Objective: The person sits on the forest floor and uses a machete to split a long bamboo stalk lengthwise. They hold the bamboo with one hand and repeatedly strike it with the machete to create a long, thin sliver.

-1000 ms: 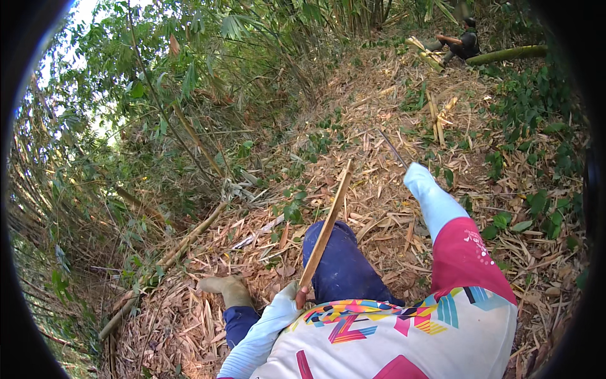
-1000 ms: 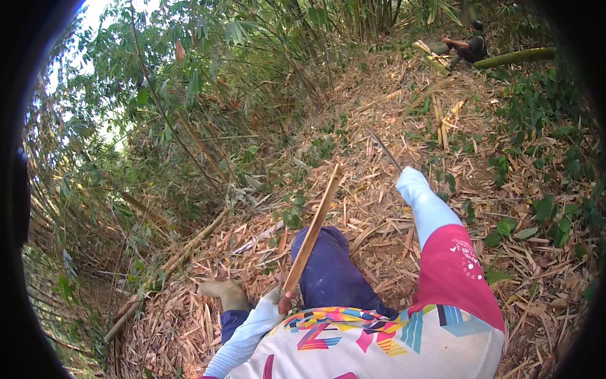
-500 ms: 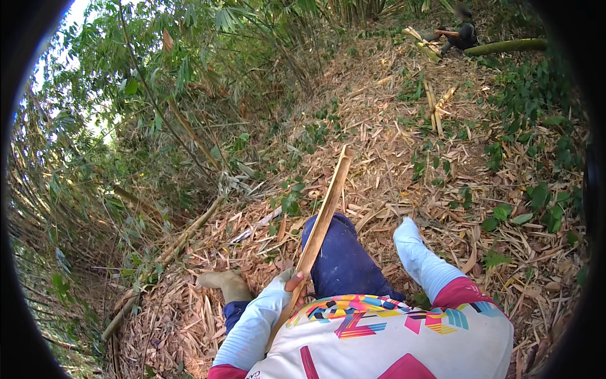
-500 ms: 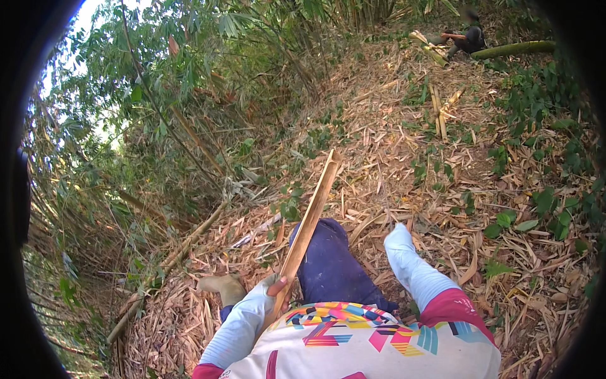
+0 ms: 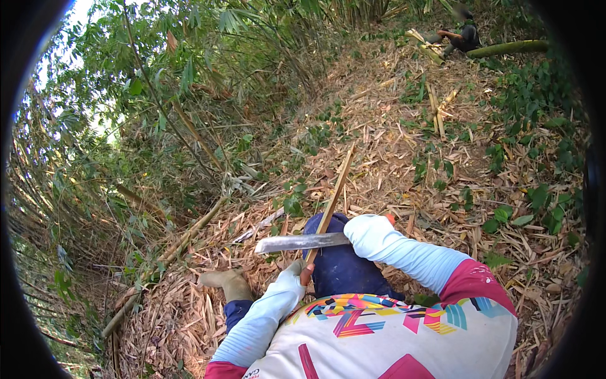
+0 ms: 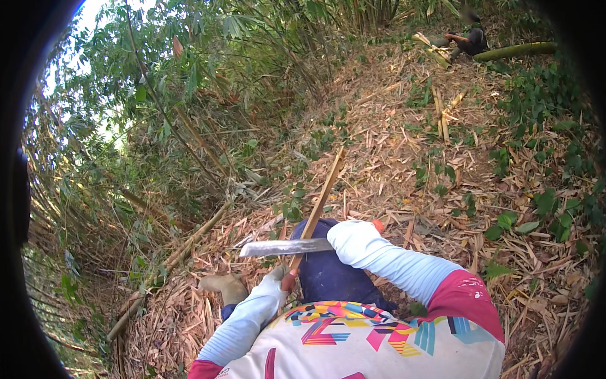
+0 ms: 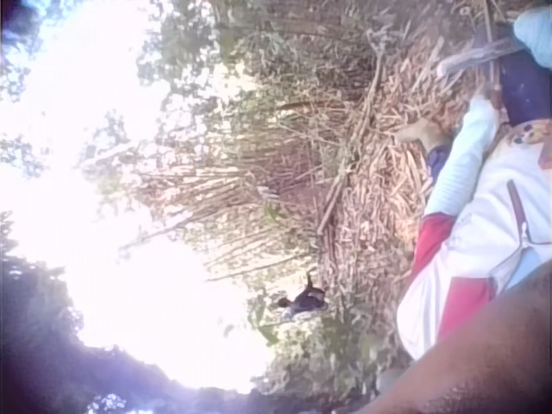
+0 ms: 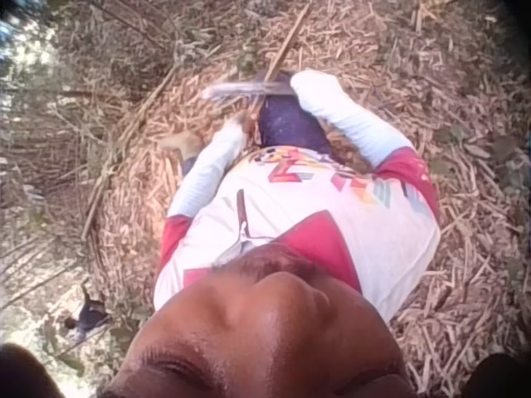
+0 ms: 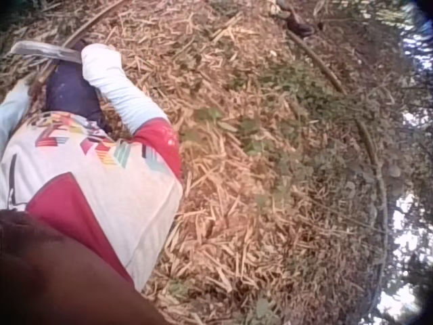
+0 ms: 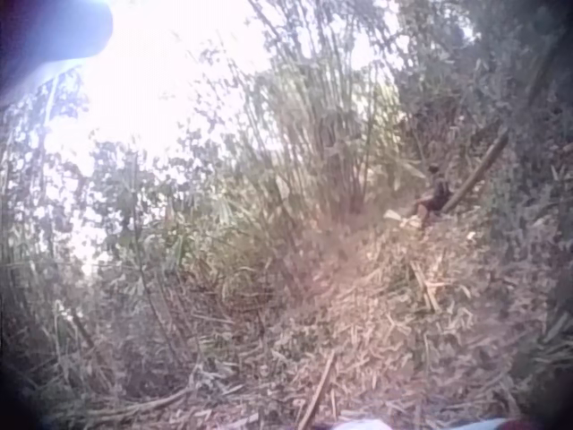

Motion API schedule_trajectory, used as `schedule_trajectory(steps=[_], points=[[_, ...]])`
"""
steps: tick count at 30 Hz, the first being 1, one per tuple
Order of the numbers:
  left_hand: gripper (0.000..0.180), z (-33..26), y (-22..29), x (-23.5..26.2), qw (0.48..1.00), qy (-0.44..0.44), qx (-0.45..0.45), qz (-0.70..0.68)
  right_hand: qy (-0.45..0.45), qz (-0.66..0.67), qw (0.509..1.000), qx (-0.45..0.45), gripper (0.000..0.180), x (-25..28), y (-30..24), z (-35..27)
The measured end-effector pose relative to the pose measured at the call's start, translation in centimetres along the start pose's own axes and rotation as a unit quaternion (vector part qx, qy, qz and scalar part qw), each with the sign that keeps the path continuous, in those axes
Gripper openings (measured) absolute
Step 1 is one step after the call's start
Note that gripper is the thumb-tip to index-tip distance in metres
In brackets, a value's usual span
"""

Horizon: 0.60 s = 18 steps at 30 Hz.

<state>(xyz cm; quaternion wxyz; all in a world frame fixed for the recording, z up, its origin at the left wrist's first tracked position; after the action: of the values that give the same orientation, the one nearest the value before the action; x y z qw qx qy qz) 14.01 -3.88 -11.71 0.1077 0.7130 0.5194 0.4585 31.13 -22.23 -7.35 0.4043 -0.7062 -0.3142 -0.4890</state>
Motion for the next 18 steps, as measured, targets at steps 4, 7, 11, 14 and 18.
schedule_trajectory(steps=[4, 7, 11, 14, 18], points=[[0.038, -2.6, 3.4, 0.4, 0.997, -0.008, 0.006, 0.073, 0.044, 0.022, 0.996, -0.077, 0.019, 0.0, 2.4, 0.3], [0.041, -2.1, 1.7, 0.0, 0.996, 0.033, -0.078, 0.04, 0.124, 0.071, 0.974, -0.178, 0.017, 2.0, 6.6, 0.3], [0.037, -1.7, 1.6, 0.0, 0.996, 0.033, -0.064, 0.047, 0.114, 0.069, 0.978, -0.162, 0.018, 2.3, 6.9, 0.0], [0.03, -1.0, 0.7, -0.7, 0.995, 0.021, -0.081, 0.046, 0.076, 0.01, 0.996, -0.044, 0.017, -1.4, 4.9, 0.2], [0.027, -2.4, -0.8, -0.7, 0.992, 0.065, -0.088, 0.07, 0.041, 0.021, 0.995, -0.089, 0.02, 1.3, 4.9, 0.5]])
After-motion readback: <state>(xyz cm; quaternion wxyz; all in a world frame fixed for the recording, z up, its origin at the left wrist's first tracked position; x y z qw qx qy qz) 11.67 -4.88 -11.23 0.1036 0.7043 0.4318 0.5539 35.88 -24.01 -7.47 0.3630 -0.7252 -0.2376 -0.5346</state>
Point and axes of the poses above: each hand's wrist, its own z-axis towards the middle knuckle, its own x-axis out of the back of the hand, y = z × x, the point moved 3 cm from there along z, towards the middle knuckle, and after that the axes turned 8 degrees about x, right-handed, at the moved point
